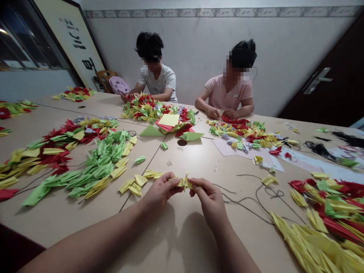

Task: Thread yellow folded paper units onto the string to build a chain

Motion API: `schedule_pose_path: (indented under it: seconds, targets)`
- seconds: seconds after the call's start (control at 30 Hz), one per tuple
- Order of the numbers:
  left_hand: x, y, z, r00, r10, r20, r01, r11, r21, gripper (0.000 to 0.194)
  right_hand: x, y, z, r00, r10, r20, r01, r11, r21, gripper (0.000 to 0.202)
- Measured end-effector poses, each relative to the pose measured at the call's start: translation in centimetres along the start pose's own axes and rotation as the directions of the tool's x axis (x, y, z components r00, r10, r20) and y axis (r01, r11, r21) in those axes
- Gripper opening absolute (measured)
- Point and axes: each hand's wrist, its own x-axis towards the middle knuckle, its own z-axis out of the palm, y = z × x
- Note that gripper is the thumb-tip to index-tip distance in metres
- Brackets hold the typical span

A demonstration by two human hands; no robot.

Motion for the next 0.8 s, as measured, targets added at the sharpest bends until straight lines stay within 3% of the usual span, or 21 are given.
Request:
schedule_pose_path:
  seconds: [0.43,0.8]
  targets:
    - [0.11,-0.32,-0.10,0.999,0.029,-0.021,-0.028,0.999,0.042,0.037,-0.07,-0.06,-0.01,1.000,-0.001,0.011,0.002,0.998,-0.068,0.012]
    - [-0.11,0.39,-0.26,0.997,0.038,0.067,-0.047,0.989,0.137,0.040,-0.17,-0.06,0.12,0.996,0.085,0.001,-0.085,0.996,-0.019,0.017]
